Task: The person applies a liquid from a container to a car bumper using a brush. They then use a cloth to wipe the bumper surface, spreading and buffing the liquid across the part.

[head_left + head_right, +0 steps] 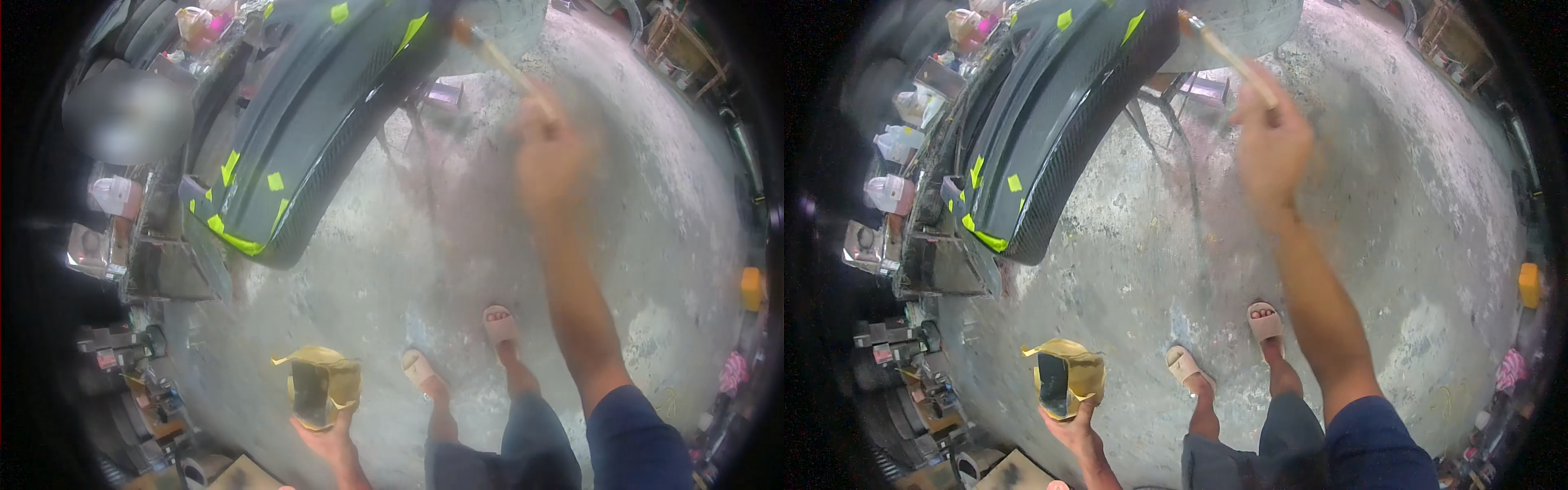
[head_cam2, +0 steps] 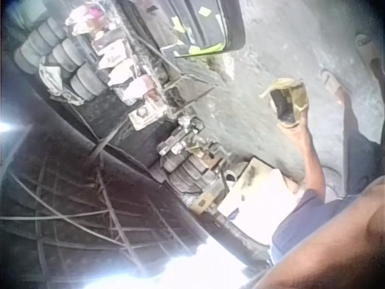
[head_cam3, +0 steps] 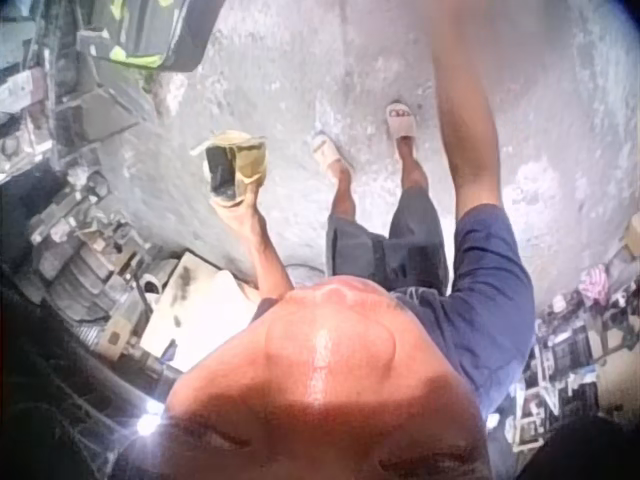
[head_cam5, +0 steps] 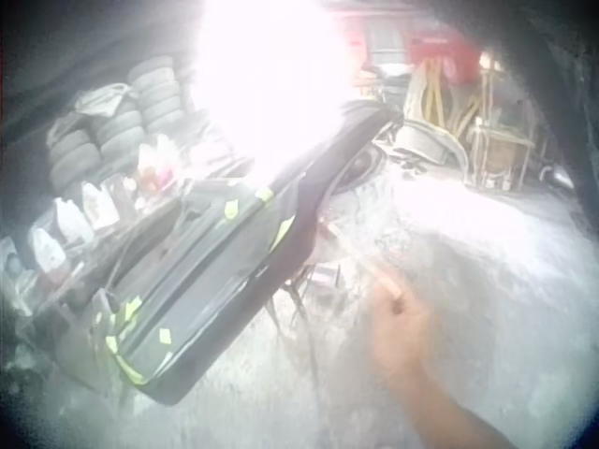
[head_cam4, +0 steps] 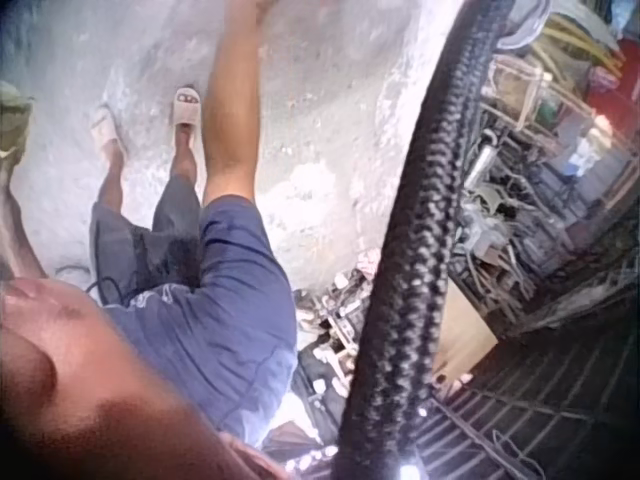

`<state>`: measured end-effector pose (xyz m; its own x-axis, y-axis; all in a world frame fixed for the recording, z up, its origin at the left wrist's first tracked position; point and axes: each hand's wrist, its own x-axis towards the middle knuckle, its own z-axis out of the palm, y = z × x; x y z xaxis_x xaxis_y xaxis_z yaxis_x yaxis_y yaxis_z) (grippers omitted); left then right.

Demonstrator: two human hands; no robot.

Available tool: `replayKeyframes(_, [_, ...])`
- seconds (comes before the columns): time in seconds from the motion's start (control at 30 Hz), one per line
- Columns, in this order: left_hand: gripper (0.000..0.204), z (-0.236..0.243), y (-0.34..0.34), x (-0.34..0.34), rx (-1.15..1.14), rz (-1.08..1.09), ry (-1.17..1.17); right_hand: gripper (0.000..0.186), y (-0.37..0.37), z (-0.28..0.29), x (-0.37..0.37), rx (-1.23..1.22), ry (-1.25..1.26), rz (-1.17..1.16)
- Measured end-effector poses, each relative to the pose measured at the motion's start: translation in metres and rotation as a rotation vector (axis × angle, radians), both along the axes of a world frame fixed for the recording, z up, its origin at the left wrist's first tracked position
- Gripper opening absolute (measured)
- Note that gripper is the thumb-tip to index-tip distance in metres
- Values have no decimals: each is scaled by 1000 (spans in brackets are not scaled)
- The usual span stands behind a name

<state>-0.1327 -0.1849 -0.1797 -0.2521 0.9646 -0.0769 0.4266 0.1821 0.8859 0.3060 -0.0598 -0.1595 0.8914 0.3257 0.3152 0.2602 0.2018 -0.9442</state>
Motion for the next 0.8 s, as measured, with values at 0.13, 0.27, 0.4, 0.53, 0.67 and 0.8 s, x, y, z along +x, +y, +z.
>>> replayKeyframes(0.13, [72,5,-5,-30,-6,21,4,36,1,-40,-104,36,-261,-24])
replayKeyframes(0.27, [74,13,-3,-67,-13,31,-20,49,-18,-70,-213,-13,-338,131])
replayKeyframes(0.4, [75,26,0,-81,-35,51,-61,49,-43,-95,-285,4,-444,299])
replayKeyframes(0.53, [76,28,-1,-97,-12,9,-30,40,-49,-81,-300,10,-454,393])
replayKeyframes(0.67, [77,32,-9,-80,-25,-29,-54,38,-47,-57,-281,86,-355,458])
replayKeyframes(0.8, [78,35,-13,-37,-59,-48,-15,28,-22,-42,-194,104,-99,523])
